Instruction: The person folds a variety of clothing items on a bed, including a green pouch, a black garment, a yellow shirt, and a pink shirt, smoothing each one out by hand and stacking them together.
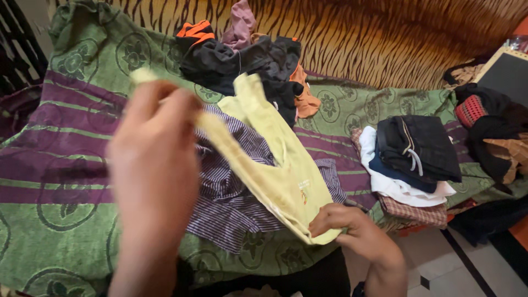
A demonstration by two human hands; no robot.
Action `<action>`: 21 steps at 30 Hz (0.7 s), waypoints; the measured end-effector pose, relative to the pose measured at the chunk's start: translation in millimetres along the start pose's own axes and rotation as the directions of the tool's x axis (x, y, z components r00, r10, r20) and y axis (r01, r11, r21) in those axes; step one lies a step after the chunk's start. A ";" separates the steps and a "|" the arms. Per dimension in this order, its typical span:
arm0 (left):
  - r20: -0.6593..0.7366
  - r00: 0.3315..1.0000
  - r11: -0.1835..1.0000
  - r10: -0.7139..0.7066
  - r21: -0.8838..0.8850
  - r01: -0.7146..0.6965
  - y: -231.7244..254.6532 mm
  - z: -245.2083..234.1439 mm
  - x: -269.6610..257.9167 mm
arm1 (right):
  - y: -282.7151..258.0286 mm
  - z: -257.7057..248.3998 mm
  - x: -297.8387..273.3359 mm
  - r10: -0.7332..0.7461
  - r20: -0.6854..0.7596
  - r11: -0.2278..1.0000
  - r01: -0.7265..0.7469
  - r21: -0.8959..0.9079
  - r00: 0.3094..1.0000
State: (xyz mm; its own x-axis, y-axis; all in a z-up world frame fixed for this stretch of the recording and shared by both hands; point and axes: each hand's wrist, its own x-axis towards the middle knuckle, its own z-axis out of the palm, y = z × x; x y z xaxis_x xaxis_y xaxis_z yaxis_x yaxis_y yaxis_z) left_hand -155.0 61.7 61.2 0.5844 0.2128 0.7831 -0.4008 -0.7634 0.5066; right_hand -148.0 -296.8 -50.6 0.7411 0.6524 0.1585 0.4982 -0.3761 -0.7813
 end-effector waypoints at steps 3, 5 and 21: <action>-0.066 0.964 0.957 0.259 -0.117 -0.266 -8.3 64.0 16.8 | 1.6 2.5 0.0 0.054 0.028 0.996 -0.052 -0.066 0.998; 0.057 0.957 0.955 0.284 -0.112 -0.276 -0.7 115.5 32.2 | 1.8 3.3 -0.8 0.091 0.037 0.990 -0.086 -0.109 0.995; 0.479 0.707 0.754 0.521 -0.646 -0.118 -8.0 127.9 -49.4 | 59.5 -3.6 -24.2 0.040 -0.656 0.786 0.382 0.487 0.753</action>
State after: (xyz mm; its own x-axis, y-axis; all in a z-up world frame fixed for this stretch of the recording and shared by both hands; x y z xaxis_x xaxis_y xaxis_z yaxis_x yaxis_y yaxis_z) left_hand -90.5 -20.7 -27.6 0.5422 -0.5393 0.6443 -0.8270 -0.2068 0.5228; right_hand -134.6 -337.4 -98.8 0.8739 0.0444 0.4841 0.4554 0.2738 -0.8472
